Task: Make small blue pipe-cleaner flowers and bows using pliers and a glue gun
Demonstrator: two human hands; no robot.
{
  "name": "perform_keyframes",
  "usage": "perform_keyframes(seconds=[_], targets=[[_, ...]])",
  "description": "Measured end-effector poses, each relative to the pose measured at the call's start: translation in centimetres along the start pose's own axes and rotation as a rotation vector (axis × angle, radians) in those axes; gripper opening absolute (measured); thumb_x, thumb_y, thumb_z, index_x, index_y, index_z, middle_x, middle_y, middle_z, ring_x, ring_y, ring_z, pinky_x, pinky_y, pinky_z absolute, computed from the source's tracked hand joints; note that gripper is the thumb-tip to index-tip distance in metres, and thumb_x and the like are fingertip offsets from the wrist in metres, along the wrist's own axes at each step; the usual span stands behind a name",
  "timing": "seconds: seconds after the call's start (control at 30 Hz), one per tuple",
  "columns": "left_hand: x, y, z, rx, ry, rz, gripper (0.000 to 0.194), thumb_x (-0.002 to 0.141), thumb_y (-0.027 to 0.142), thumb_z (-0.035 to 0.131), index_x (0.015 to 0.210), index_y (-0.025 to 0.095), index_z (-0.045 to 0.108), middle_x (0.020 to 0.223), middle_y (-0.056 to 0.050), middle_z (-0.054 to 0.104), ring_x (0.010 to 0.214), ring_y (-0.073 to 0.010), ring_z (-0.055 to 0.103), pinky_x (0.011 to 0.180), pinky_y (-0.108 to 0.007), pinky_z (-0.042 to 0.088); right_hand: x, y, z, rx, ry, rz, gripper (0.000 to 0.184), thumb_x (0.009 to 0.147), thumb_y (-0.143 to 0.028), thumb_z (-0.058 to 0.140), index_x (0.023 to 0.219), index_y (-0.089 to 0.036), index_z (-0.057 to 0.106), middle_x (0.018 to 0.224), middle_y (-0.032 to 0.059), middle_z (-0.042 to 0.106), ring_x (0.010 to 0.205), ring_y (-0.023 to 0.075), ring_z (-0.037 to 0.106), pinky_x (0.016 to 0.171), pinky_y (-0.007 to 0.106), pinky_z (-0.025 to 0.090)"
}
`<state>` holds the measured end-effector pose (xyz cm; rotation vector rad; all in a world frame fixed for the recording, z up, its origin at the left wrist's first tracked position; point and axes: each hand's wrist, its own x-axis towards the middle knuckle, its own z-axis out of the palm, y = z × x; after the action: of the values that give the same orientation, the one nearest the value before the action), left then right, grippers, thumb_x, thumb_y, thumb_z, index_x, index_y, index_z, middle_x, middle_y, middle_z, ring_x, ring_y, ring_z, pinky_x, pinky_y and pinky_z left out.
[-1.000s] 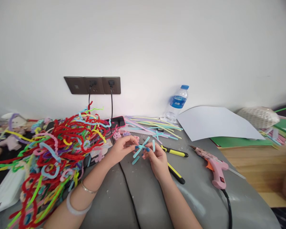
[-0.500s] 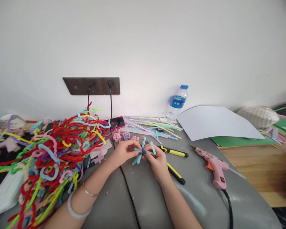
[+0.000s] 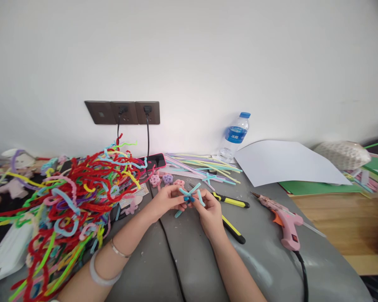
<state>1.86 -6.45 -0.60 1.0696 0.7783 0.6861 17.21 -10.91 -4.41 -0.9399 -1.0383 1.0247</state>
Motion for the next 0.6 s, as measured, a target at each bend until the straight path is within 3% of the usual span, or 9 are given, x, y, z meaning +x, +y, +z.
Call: perform_keyframes(seconds=[0.17,0.4,0.6], targets=[[-0.06,-0.12,0.16,-0.071,0.042,-0.018,0.043,0.057,0.042,0.088,0.08,0.012,0.068,0.071,-0.002,0.067,0.063,-0.0107,0.062,0.061,-0.023,0.052,0.1,-0.03,0.03,-0.038,0.011,-0.057,0.02,0.078,-0.034,0.072,0.068,-0.02,0.061,0.068,-0.0012,0.058,0.066,0.0155,0.056,0.063,0.028,0.047],[-0.23,0.08,0.35,-0.123,0.058,-0.02,0.042,0.055,0.043,0.089,0.077,0.011,0.072,0.066,-0.003,0.066,0.061,-0.0114,0.061,0.059,-0.024,0.051,-0.05,0.13,-0.17,-0.105,0.047,-0.064,0.009,0.08,-0.028,0.069,0.076,-0.021,0.065,0.073,0.0005,0.062,0.07,0.0166,0.055,0.062,0.027,0.043],[0.07,-0.02,0.33,-0.118,0.12,0.01,0.042,0.05,0.039,0.091,0.075,0.011,0.073,0.065,-0.002,0.067,0.056,-0.0089,0.059,0.057,-0.021,0.047,-0.12,0.2,-0.14,-0.125,0.038,-0.04,0.008,0.079,-0.027,0.068,0.076,-0.02,0.065,0.072,-0.0002,0.062,0.063,0.0144,0.052,0.056,0.025,0.041]])
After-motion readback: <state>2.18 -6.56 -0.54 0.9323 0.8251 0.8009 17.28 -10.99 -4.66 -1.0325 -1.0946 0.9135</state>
